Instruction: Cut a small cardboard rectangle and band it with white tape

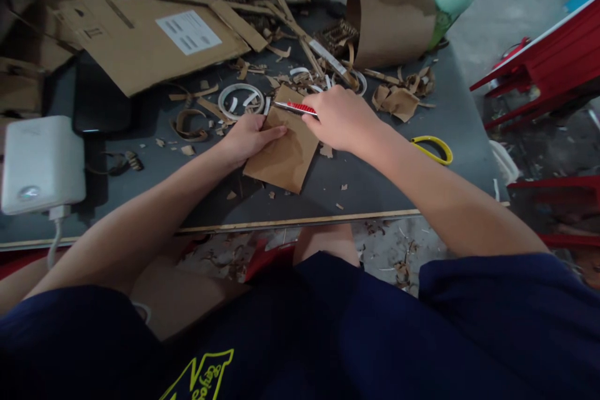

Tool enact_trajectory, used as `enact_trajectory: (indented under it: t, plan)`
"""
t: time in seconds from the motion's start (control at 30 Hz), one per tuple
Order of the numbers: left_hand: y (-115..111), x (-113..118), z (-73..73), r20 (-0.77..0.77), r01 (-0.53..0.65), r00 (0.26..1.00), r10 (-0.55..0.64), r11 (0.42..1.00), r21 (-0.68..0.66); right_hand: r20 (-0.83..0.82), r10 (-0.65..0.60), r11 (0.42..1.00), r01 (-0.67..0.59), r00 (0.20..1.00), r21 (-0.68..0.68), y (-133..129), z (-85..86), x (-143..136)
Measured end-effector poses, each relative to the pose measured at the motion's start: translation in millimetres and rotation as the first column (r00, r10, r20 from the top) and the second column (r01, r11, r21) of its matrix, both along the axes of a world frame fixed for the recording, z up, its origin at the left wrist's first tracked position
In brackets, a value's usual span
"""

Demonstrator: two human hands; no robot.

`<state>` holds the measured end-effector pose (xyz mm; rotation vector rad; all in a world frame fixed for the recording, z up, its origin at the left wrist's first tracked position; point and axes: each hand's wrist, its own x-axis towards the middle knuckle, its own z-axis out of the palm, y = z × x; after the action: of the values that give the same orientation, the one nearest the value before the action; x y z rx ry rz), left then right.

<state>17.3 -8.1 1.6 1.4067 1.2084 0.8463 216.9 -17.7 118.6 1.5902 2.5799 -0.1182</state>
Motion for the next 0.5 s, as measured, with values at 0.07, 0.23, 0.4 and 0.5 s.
enact_trajectory:
  t: [0.07, 0.23, 0.4, 0.5]
  plan:
    - [-0.3, 0.5, 0.4, 0.008, 0.011, 1.0, -0.011, 1.0, 0.014, 0.002, 0.005, 1.0, -0.005, 1.0, 0.005, 0.2, -0.7, 0.4]
    - [-0.1, 0.5, -0.4, -0.014, -0.008, 1.0, 0.009, 0.998, 0.062, 0.006, 0.005, 1.0, -0.005, 1.0, 0.016, -1.6, -5.2, 2.2]
    - [1.0, 0.2, 2.1, -0.139, -0.025, 0.99, 0.033, 0.998, 0.061, 0.045, -0.011, 1.0, 0.01, 0.999, 0.018, -6.4, -6.8, -1.2]
    - [1.7, -0.3, -0.4, -0.052, -0.039, 0.998, 0.042, 0.998, 0.054, 0.055, -0.01, 0.999, 0.008, 0.998, 0.034, -6.7, -6.4, -1.9]
